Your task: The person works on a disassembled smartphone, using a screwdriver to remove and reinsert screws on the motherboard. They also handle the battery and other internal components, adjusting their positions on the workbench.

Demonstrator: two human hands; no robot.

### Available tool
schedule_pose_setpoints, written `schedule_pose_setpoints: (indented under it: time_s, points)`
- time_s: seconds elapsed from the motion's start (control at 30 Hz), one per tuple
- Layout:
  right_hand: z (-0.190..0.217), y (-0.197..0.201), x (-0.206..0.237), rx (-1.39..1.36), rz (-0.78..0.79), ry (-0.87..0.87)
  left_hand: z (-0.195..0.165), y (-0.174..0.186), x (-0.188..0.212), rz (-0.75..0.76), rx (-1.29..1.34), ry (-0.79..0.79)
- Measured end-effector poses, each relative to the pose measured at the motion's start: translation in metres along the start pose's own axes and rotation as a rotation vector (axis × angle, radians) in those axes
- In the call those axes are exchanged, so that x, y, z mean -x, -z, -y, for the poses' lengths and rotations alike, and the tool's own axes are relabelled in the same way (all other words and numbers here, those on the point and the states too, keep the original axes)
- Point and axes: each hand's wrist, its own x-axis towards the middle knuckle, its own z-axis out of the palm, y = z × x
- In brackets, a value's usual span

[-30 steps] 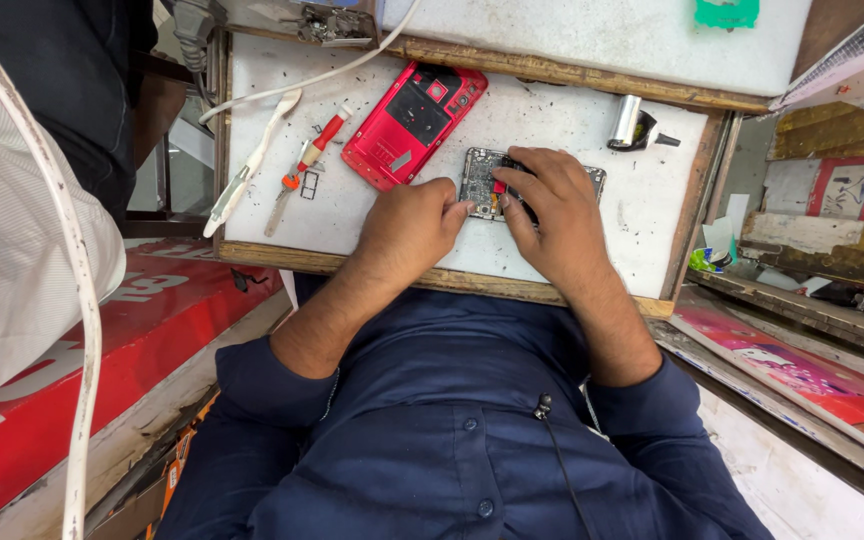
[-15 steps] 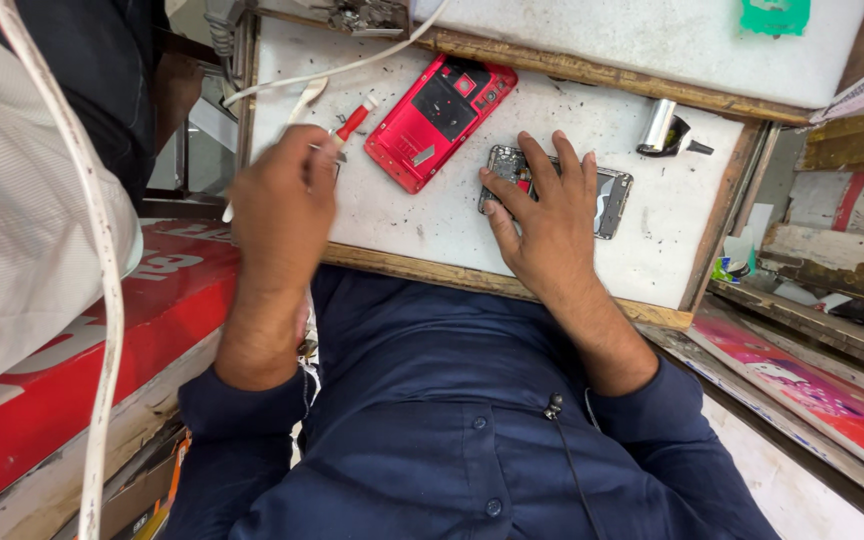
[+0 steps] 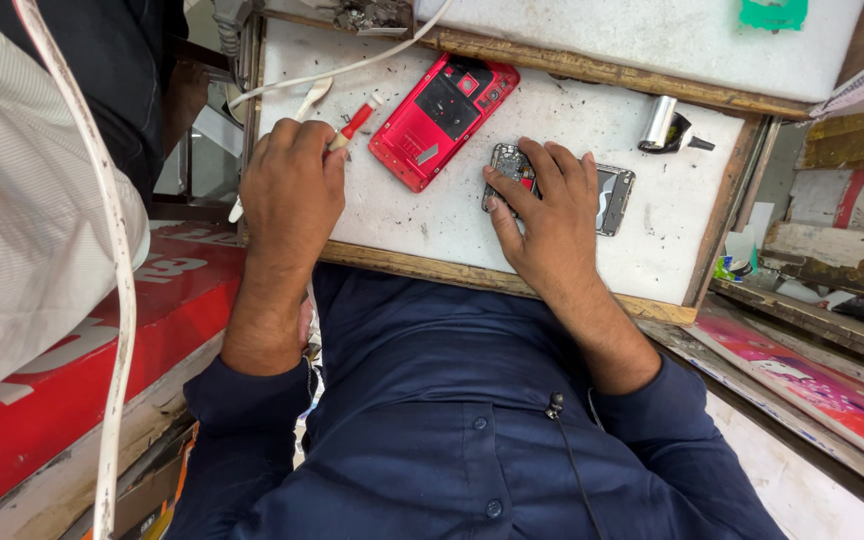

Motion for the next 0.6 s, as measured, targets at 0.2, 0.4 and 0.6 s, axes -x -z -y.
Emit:
schedule_pose_setpoints:
  time_s: [0.2,0.4,0.6]
  points:
    - [0.0040,0.0014,-0.0041,-0.006,-0.043,-0.030,0.0036,0.0047,-0.0004,-0.028,0.234,0.003]
    - [0.0048,-0.0006,-0.0043,0.011,-0.043,-0.039,0.0002,0.0043,-0.0001,-0.147,0.385,-0.022]
    - [0.0032,-0.0029,-0.0042,0.010,-0.044,-0.040,-0.0007,0.0028,-0.0025,-0.081,0.450,-0.002]
